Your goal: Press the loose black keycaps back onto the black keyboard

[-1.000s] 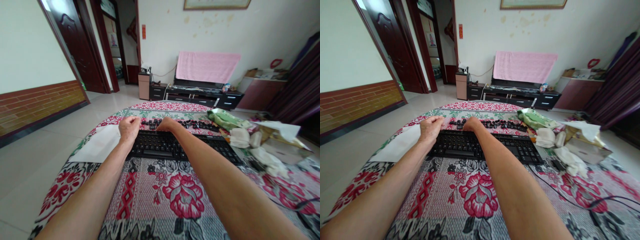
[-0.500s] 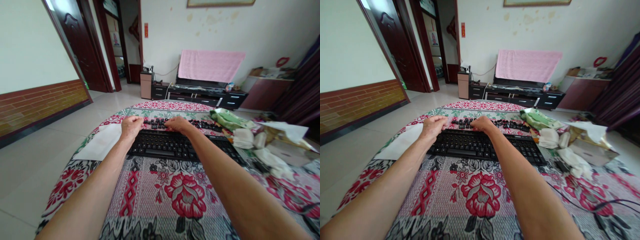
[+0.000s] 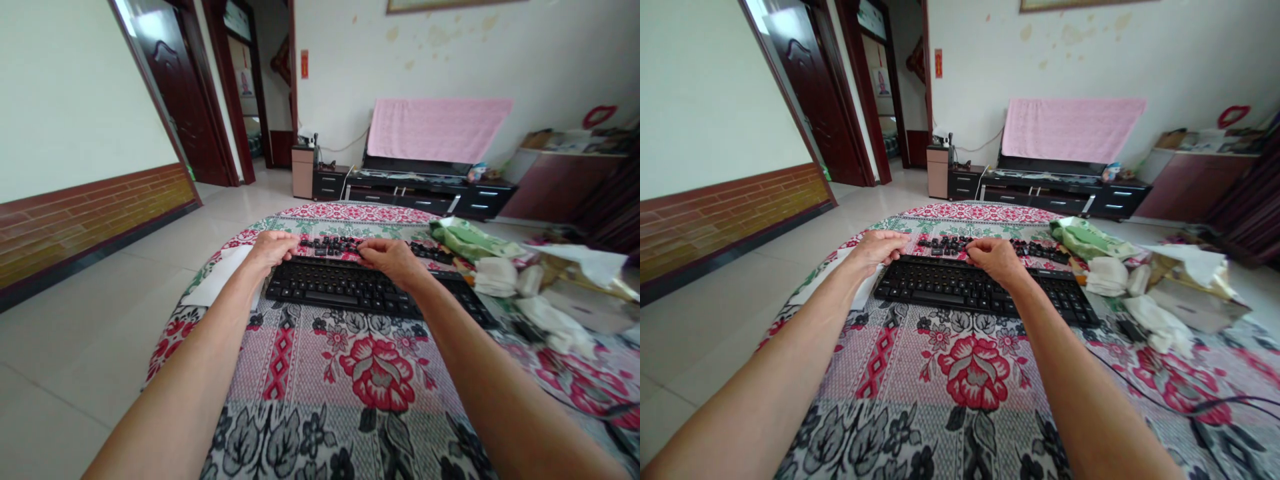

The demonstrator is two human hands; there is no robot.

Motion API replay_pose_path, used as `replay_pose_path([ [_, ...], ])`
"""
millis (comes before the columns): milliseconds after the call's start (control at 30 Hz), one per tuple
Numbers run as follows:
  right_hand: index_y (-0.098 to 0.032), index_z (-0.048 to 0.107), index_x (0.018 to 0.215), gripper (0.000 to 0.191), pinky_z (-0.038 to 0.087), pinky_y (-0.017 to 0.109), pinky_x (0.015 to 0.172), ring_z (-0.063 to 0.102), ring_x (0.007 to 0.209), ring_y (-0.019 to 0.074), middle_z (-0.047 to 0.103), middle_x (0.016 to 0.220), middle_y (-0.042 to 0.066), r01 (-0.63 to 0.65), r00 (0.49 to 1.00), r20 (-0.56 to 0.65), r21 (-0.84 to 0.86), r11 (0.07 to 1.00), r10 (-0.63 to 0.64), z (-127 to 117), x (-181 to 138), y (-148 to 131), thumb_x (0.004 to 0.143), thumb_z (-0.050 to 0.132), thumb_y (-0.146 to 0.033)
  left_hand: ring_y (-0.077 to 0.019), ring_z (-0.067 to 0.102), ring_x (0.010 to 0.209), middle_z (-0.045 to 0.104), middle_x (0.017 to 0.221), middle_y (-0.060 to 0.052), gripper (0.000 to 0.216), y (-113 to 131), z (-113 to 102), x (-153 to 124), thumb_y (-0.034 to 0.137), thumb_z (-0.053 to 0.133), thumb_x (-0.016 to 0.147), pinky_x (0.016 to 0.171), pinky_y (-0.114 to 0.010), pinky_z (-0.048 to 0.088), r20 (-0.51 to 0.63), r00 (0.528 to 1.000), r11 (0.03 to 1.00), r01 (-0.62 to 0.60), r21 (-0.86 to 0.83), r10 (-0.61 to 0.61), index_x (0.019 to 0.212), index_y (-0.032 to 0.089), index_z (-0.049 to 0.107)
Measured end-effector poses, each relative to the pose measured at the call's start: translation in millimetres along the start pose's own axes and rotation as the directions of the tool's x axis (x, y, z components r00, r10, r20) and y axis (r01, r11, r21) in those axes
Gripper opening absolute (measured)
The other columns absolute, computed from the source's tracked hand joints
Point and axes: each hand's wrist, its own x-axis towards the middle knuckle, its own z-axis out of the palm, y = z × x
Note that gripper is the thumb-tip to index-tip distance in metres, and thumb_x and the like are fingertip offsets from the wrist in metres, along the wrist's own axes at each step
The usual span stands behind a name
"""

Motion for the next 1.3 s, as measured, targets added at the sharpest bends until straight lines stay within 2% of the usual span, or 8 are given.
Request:
replay_pose_path([
  [100, -0.017, 0.064, 0.077, 0.017, 0.048, 0.029, 0.068, 0.06, 0.066, 0.0133, 0.065, 0.073, 0.003, 0.059, 0.998, 0.038, -0.081, 0.995, -0.056, 1.6, -8.6, 3.1, 0.067, 0.058, -0.03, -0.0042, 0.043, 0.041, 0.057, 0.057, 0.0, 0.017, 1.1, 3.8, -5.1, 0.025, 0.057, 0.064, 0.035, -0.016, 0.024, 0.004, 1.0, 0.999, -0.022, 0.029, 0.021, 0.076, 0.015, 0.064],
  [267, -0.018, 0.064, 0.079, 0.017, 0.045, 0.029, 0.067, 0.057, 0.064, 0.0129, 0.064, 0.071, 0.002, 0.087, 0.992, 0.102, -0.182, 0.979, -0.069, 8.4, -21.1, -2.4, 0.065, 0.058, -0.026, -0.0039, 0.044, 0.042, 0.059, 0.059, -0.001, 0.018, -2.1, 10.5, -11.8, 0.027, 0.057, 0.066, 0.038, -0.017, 0.027, 0.088, 0.994, 0.995, -0.077, 0.068, 0.071, 0.078, 0.015, 0.064],
  [433, -0.018, 0.059, 0.076, 0.015, 0.043, 0.026, 0.063, 0.053, 0.062, 0.0108, 0.06, 0.071, 0.001, 0.128, 0.985, 0.131, -0.135, 0.983, -0.11, 15.4, -23.9, -2.6, 0.062, 0.059, -0.023, -0.0036, 0.044, 0.043, 0.059, 0.06, -0.001, 0.019, -2.2, 12.5, -10.2, 0.026, 0.057, 0.066, 0.04, -0.017, 0.028, 0.12, 0.989, 0.995, -0.093, 0.047, 0.087, 0.08, 0.015, 0.064],
  [667, -0.017, 0.054, 0.077, 0.019, 0.04, 0.024, 0.056, 0.048, 0.057, 0.0087, 0.054, 0.066, -0.001, 0.12, 0.987, 0.12, -0.088, 0.989, -0.109, 20.8, -27.0, -4.8, 0.061, 0.061, -0.027, -0.0049, 0.045, 0.046, 0.059, 0.063, -0.002, 0.023, -2.0, 20.0, -17.2, 0.028, 0.056, 0.066, 0.041, -0.018, 0.029, 0.214, 0.969, 0.992, -0.122, -0.03, 0.125, 0.083, 0.015, 0.064],
  [933, -0.018, 0.055, 0.085, 0.019, 0.041, 0.024, 0.058, 0.048, 0.06, 0.0092, 0.056, 0.07, -0.001, 0.199, 0.967, 0.183, -0.109, 0.974, -0.177, 26.5, -30.6, 0.7, 0.067, 0.056, -0.024, -0.0061, 0.049, 0.049, 0.06, 0.064, -0.001, 0.022, -6.3, 30.8, -21.7, 0.029, 0.055, 0.067, 0.042, -0.018, 0.031, 0.297, 0.946, 0.991, -0.137, -0.006, 0.133, 0.083, 0.017, 0.063],
  [1167, -0.018, 0.055, 0.093, 0.025, 0.041, 0.024, 0.057, 0.049, 0.063, 0.0094, 0.057, 0.076, 0.001, 0.264, 0.944, 0.233, -0.119, 0.957, -0.232, 32.7, -31.4, 6.9, 0.068, 0.054, -0.021, -0.0087, 0.056, 0.055, 0.063, 0.07, -0.003, 0.02, -8.3, 42.5, -29.5, 0.029, 0.055, 0.068, 0.044, -0.019, 0.035, 0.429, 0.894, 0.991, -0.12, -0.05, 0.13, 0.082, 0.017, 0.062],
  [1300, -0.017, 0.055, 0.093, 0.026, 0.041, 0.024, 0.058, 0.05, 0.064, 0.0102, 0.058, 0.077, 0.001, 0.299, 0.939, 0.233, -0.189, 0.935, -0.253, 34.0, -33.4, 3.8, 0.068, 0.055, -0.024, -0.0094, 0.056, 0.055, 0.062, 0.062, -0.003, 0.019, -8.2, 48.3, -33.4, 0.032, 0.055, 0.069, 0.045, -0.019, 0.037, 0.42, 0.896, 0.99, -0.129, -0.064, 0.143, 0.075, 0.016, 0.061],
])
